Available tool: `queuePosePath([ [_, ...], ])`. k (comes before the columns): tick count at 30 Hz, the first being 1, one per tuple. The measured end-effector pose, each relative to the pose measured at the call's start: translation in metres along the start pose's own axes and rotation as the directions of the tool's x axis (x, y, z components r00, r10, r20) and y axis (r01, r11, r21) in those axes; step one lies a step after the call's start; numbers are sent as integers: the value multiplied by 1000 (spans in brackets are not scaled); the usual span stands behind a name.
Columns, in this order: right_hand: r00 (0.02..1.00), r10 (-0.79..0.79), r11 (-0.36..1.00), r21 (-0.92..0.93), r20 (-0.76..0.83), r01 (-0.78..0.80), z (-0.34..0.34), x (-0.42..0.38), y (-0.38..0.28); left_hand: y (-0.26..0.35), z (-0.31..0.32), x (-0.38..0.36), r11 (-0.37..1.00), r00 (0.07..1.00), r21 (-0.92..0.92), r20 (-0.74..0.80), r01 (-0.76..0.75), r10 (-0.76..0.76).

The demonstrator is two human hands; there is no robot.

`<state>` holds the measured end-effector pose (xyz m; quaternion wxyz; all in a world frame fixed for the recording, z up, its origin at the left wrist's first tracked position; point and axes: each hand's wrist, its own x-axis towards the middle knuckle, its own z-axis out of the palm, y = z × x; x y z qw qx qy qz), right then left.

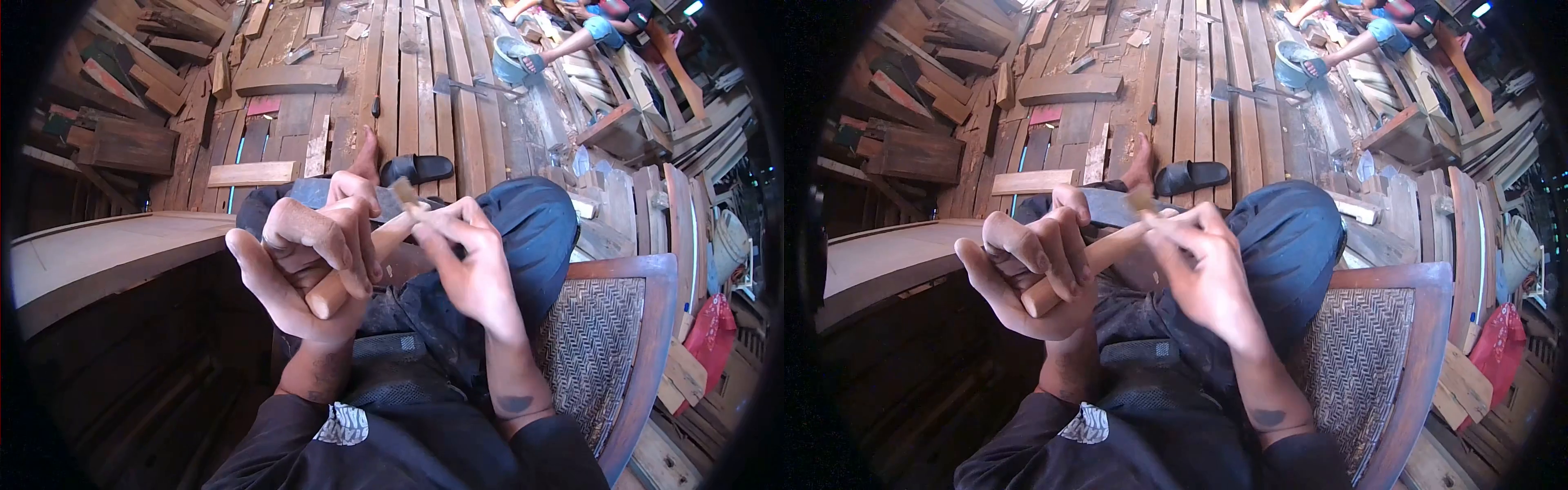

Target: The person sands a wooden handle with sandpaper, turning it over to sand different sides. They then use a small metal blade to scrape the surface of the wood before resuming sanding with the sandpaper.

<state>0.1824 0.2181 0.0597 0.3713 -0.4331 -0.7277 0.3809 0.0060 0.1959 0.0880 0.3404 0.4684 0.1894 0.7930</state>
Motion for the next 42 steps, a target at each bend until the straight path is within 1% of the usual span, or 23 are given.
queuePosePath([
  [1, 986, 158, 985, 82, -45, -154, 10, 1, 29, -1, -1, -1, 1000, 999, -22, -34, 3, -3],
  [2, 993, 110, 987, -111, -32, -112, 3, 7, 39, 1, 0, -2, 1000, 999, -10, -33, 10, -10],
  [3, 991, 128, 990, -60, -36, -130, 6, 9, 37, 1, 1, -2, 1000, 1000, -1, -26, 13, -13],
  [7, 997, -73, 995, 74, 30, 71, -2, 4, -9, -4, 3, 1, 1000, 1000, -8, -8, -16, 16],
  [10, 993, 99, 993, 59, 67, -103, -3, 8, 19, -3, -3, 2, 999, 999, -15, 11, -31, 31],
  [11, 998, 63, 996, -71, 24, -61, -2, 12, 37, -3, -3, 2, 999, 1000, -19, 6, -29, 29],
  [12, 990, 135, 991, 14, 29, -135, 1, 20, 41, -2, -3, 1, 999, 1000, -25, 1, -22, 22],
  [14, 995, 75, 997, 21, 70, -77, -4, 13, 34, -2, 3, 2, 1000, 999, 2, 13, -30, 30],
  [15, 996, 29, 999, 27, 90, -32, -7, 13, 13, -2, 4, 1, 1000, 1000, 8, 17, -26, 26],
  [16, 992, -94, 995, 33, 85, 91, -10, 10, -7, -2, 5, 0, 1000, 1000, 15, 22, -23, 23],
  [18, 994, -49, 995, 95, 93, 41, -12, 9, -13, -2, 2, 0, 1000, 999, 8, 33, -24, 24],
  [21, 982, 159, 987, -16, 101, -158, -11, 22, 25, -2, -2, -1, 1000, 999, -2, 43, -22, 22],
  [24, 994, -18, 999, -34, 108, 22, -14, 19, 15, -2, 2, 1, 1000, 999, 0, 22, -29, 29],
  [25, 989, -43, 999, 20, 140, 41, -17, 19, 3, -1, 3, -2, 1000, 1000, 0, 13, -18, 18],
  [28, 979, 30, 1000, 1, 199, -30, -22, 26, 8, -2, 0, -4, 999, 999, -27, 22, -24, 25],
  [29, 981, 53, 996, -82, 185, -38, -20, 28, 27, -2, 0, -4, 999, 999, -27, 26, -23, 23],
  [32, 977, 118, 990, -98, 178, -102, -20, 30, 25, -2, 0, -5, 998, 1000, -55, 26, -5, 7],
  [34, 980, -40, 999, -18, 197, 45, -22, 25, -2, -1, 2, -10, 993, 999, -109, 13, 37, -36],
  [36, 982, -36, 998, 51, 187, 27, -20, 22, -10, 0, 1, -11, 995, 999, -97, 17, 39, -38],
  [39, 989, 69, 997, -39, 127, -65, -14, 28, 26, 1, 1, -10, 994, 999, -100, 24, 40, -37],
  [40, 992, 49, 996, -84, 115, -39, -15, 27, 27, 2, 2, -9, 994, 999, -104, 22, 42, -40],
  [41, 994, 27, 992, -129, 103, -13, -15, 24, 25, 1, 7, -6, 999, 1000, -30, 4, 11, -11],
  [42, 996, 7, 985, -173, 91, 9, -14, 22, 20, 0, 1, -9, 998, 997, -54, 80, 17, -13],
])
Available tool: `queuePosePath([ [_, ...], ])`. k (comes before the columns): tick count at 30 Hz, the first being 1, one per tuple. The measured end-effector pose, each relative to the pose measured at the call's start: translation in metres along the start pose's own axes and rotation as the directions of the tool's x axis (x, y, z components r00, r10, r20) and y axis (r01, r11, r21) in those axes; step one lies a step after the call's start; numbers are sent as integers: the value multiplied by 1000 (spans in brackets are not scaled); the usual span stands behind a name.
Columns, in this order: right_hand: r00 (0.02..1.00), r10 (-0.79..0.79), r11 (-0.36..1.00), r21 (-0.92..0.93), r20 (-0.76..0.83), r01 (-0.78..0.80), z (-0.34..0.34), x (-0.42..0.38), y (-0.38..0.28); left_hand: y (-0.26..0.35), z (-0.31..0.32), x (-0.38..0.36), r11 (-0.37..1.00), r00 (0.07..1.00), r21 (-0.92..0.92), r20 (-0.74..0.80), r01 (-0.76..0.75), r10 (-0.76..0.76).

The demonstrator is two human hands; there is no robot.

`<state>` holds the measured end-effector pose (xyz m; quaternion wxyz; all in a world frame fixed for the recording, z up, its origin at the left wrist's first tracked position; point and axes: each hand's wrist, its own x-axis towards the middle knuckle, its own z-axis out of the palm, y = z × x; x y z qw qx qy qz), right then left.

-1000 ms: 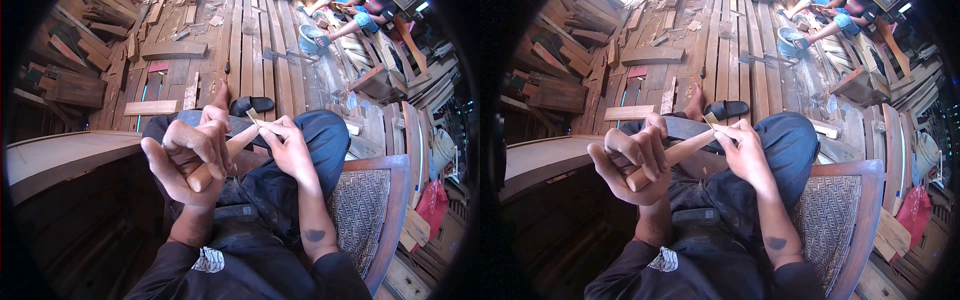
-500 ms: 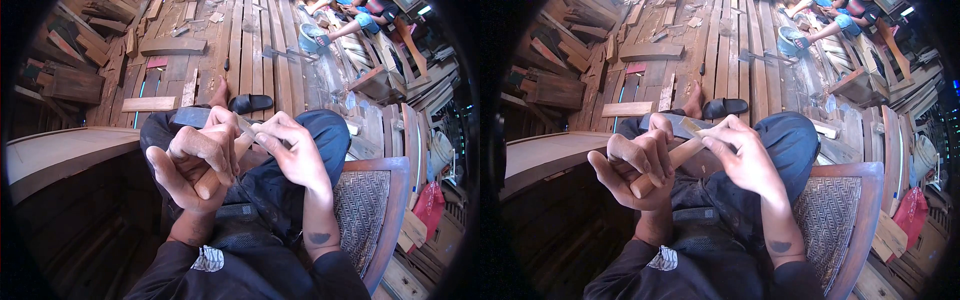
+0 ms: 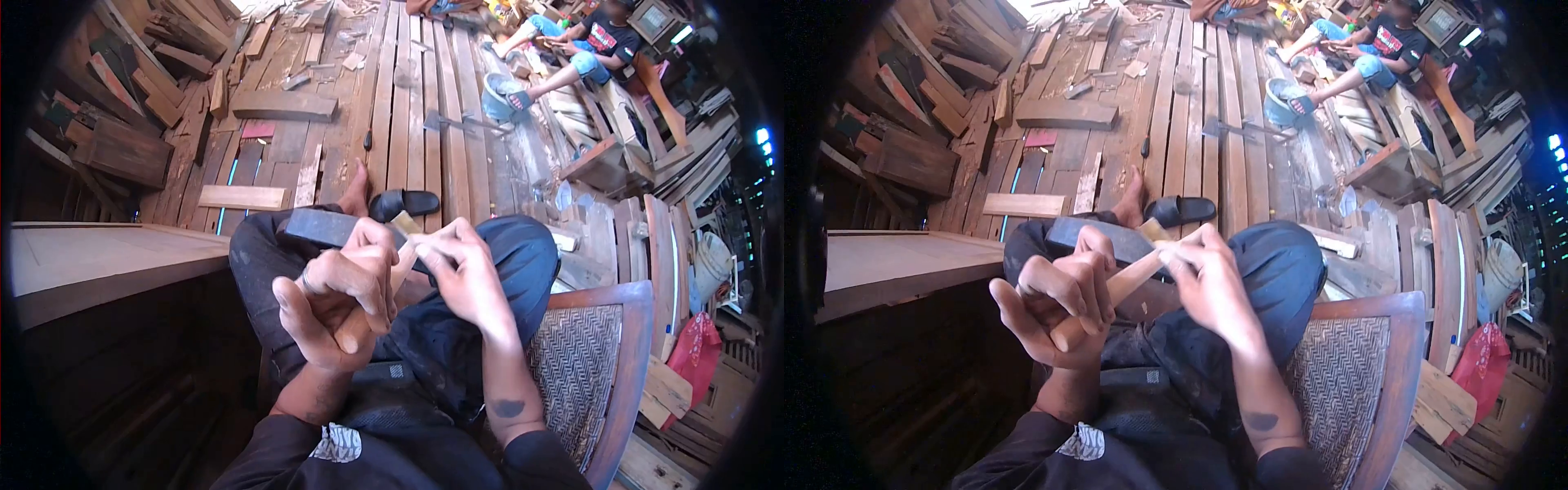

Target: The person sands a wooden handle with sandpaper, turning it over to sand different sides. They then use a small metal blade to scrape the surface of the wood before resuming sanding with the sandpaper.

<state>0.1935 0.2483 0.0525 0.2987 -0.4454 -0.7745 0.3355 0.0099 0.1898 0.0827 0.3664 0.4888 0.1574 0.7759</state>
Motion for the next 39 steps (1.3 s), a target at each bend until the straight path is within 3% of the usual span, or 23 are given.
queuePosePath([
  [4, 992, -123, 972, 204, 5, 120, -7, -10, -45, 1, 3, -6, 998, 997, -41, -67, 38, -40],
  [8, 994, -106, 958, 269, 16, 97, -2, -11, -38, 3, 1, -8, 998, 993, -34, -106, 58, -61],
  [11, 992, -130, 964, 236, -4, 127, 0, -11, -49, -1, 3, 2, 998, 995, 56, -92, -30, 35],
  [17, 984, -176, 974, 137, -22, 178, -5, -12, -60, -13, 1, -3, 996, 993, 85, -115, 7, 3],
  [20, 999, -53, 992, 113, -12, 54, -5, -14, -51, -31, -1, -17, 991, 979, 30, -162, 128, -122],
  [24, 1000, 14, 976, 217, -7, -12, -5, -21, -41, -32, 2, -13, 992, 997, 108, -46, 62, -57],
  [31, 993, -111, 960, 265, 46, 95, -15, -25, -62, 3, 14, -3, 998, 994, 52, -111, 27, -21],
  [36, 995, -102, 926, 367, 23, 86, -3, -27, -60, 12, 20, -6, 994, 973, 98, -230, 54, -30],
  [39, 998, -49, 928, 372, 40, 30, -4, -29, -64, 14, 22, -5, 987, 979, 144, -199, 78, -48],
])
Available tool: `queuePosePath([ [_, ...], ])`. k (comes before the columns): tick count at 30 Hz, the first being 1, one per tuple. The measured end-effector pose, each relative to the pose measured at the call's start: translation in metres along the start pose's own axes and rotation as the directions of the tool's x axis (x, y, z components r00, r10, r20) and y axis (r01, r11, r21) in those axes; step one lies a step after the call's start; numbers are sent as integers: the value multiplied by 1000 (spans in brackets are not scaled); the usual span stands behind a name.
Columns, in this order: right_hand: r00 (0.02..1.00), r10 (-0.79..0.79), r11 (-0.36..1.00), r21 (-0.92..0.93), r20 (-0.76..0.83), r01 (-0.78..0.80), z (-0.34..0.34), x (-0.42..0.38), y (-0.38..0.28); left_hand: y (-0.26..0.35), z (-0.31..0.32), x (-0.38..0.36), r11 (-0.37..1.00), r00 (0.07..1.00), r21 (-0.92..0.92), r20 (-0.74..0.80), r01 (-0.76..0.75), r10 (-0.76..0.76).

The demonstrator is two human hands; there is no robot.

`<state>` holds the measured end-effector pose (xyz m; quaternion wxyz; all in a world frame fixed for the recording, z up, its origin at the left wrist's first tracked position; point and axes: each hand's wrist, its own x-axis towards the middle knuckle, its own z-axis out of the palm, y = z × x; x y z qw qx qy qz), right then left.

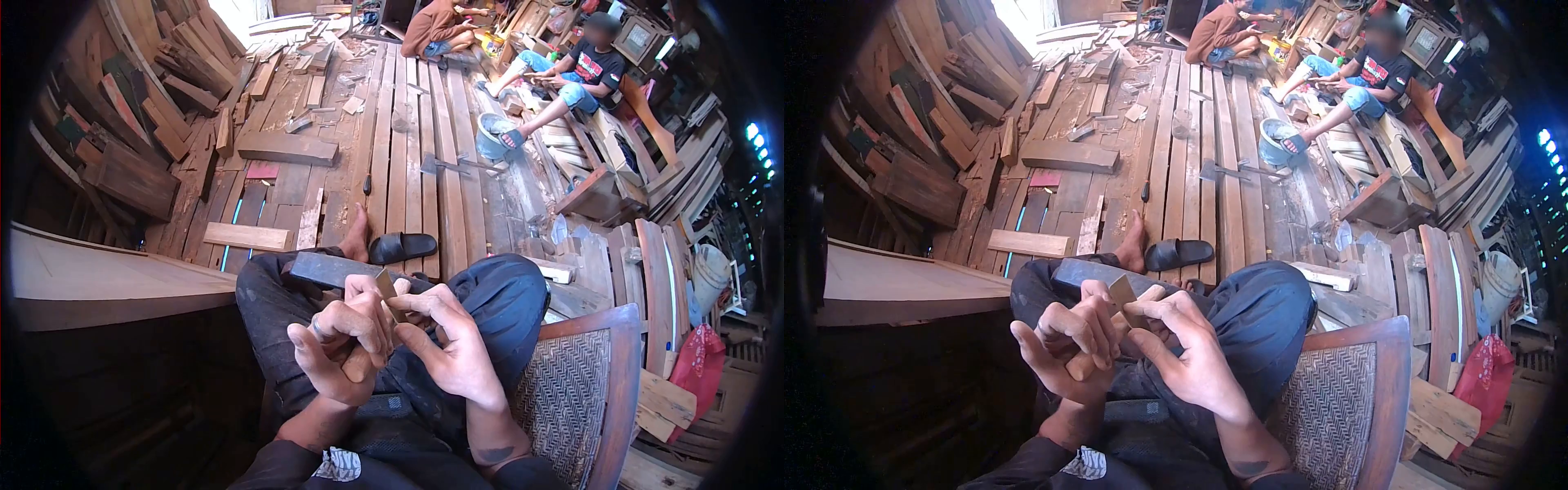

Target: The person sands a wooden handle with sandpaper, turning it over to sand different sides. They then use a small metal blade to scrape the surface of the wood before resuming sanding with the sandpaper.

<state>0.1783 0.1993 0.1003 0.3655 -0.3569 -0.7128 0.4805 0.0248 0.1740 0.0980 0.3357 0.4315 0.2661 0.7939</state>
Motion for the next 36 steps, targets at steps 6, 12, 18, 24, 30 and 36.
queuePosePath([
  [6, 999, -27, 998, -51, 25, 28, -3, -2, -7, 1, -4, 0, 996, 1000, -93, 8, -1, 2],
  [12, 999, 37, 999, 38, -14, -36, 3, -4, -2, 6, -6, 1, 1000, 994, 23, 113, -12, 10],
  [18, 1000, -18, 995, -101, -15, 17, -4, -1, 9, 2, -13, -3, 996, 985, 69, 170, -48, 36],
  [24, 996, 52, 993, -104, -68, -59, 0, 1, 11, 1, -15, 4, 985, 987, 134, 128, -112, 94],
  [30, 997, -40, 996, -85, -66, 34, 5, 1, 3, 3, -18, 3, 983, 990, 152, 103, -107, 92],
  [36, 998, -52, 997, -52, -42, 50, 5, -4, -17, 4, -13, 6, 977, 984, 168, 142, -132, 109],
])
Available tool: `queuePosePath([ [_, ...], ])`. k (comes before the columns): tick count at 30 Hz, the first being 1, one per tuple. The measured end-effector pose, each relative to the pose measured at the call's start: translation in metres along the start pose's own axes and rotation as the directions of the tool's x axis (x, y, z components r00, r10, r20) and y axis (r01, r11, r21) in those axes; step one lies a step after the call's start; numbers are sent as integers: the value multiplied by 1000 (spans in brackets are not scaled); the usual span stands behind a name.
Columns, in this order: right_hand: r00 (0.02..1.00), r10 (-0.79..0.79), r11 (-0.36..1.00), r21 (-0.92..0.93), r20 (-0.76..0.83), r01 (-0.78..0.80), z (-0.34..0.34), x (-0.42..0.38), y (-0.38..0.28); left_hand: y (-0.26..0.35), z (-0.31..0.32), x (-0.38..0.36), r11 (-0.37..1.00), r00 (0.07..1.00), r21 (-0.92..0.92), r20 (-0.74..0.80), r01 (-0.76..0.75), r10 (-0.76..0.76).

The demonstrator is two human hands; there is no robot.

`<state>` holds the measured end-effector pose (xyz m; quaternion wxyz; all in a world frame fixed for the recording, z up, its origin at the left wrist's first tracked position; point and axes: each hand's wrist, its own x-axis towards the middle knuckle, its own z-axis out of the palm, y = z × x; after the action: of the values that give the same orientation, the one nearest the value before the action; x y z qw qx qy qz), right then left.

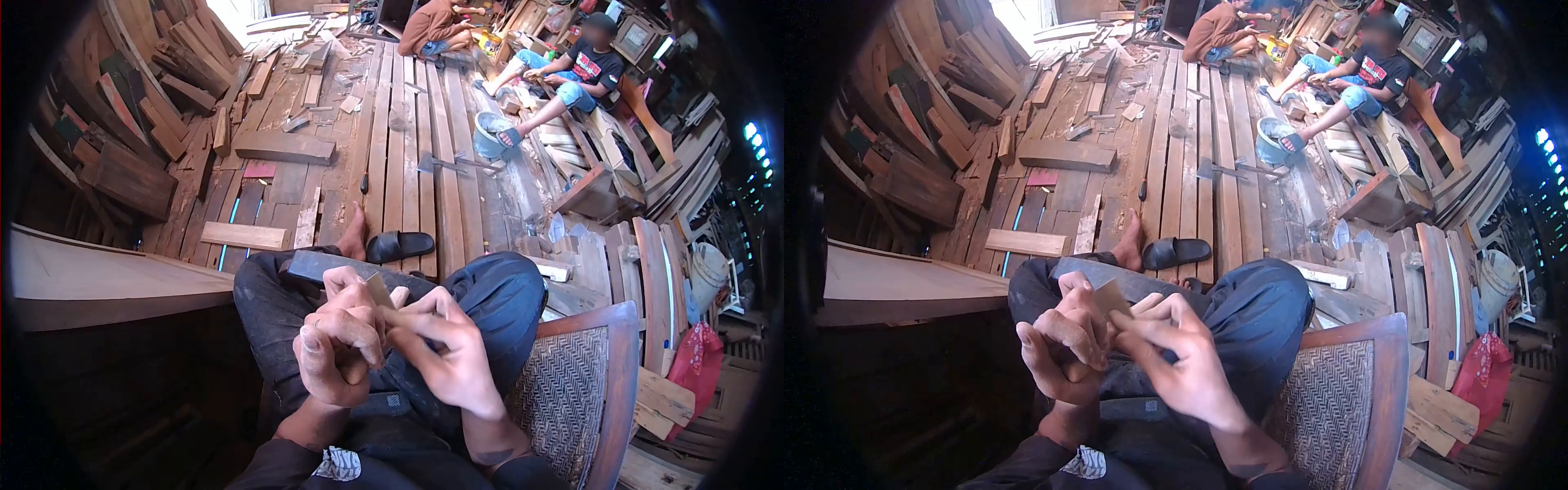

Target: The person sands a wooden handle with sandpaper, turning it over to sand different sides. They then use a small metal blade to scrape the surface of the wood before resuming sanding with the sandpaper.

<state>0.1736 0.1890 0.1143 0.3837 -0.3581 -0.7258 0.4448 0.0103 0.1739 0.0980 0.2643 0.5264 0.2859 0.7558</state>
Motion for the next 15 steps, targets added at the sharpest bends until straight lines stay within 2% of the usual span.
queuePosePath([
  [3, 1000, 10, 995, 101, 18, -12, 1, -1, -1, 0, 0, -1, 1000, 1000, 5, -5, 13, -13],
  [5, 994, 98, 994, -34, -49, -100, 4, -1, 25, -1, -1, -3, 999, 998, -8, -62, 31, -31],
  [7, 980, 181, 984, 8, -78, -181, 5, 1, 51, -1, -4, -4, 998, 999, -48, -26, 31, -32],
  [8, 985, 154, 986, -48, -73, -157, 2, -2, 48, -2, -4, -2, 997, 1000, -67, -7, 28, -28],
  [12, 999, -51, 996, 74, -7, 52, 1, -7, 0, -4, 2, -2, 997, 1000, -81, 22, 3, -1],
  [15, 994, 91, 995, 55, -54, -88, 6, -8, 9, -3, -2, -3, 995, 1000, -95, 2, 26, -25],
])
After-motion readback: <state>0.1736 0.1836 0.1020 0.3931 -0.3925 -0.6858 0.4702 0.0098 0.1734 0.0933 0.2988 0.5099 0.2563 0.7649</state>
